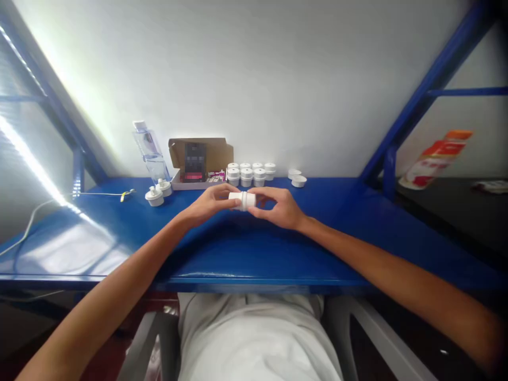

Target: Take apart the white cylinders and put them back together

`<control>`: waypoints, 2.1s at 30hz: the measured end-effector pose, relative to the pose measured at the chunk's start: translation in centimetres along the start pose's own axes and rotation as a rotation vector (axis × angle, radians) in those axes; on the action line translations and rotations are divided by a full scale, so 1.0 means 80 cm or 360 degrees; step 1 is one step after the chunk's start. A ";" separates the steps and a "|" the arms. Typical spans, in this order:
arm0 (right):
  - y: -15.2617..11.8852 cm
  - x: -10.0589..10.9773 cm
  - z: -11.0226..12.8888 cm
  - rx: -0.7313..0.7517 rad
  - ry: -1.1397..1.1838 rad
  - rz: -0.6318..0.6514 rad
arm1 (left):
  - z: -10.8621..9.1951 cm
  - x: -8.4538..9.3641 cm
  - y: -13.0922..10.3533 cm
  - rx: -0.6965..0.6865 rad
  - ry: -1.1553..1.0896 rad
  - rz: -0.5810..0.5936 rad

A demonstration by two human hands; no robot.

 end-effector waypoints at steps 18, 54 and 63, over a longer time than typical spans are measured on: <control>-0.006 -0.022 -0.041 -0.0828 0.0755 0.0133 | 0.018 -0.005 0.007 -0.0029 0.0002 -0.0020; 0.016 0.061 -0.175 -0.0473 -0.0556 -0.0338 | -0.031 0.050 0.000 -0.0557 0.1594 -0.0688; 0.001 0.122 -0.184 -0.0874 -0.1283 -0.0090 | -0.017 0.189 -0.037 0.0386 0.2071 -0.1197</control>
Point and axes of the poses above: each hand's wrist, its own y-axis towards the middle knuckle, its own x-axis out of the back of the hand, z = x × y, the point moved 5 cm from there along y, towards the middle knuckle, and after that the axes turned 1 degree about x, right-handed, at the moved point
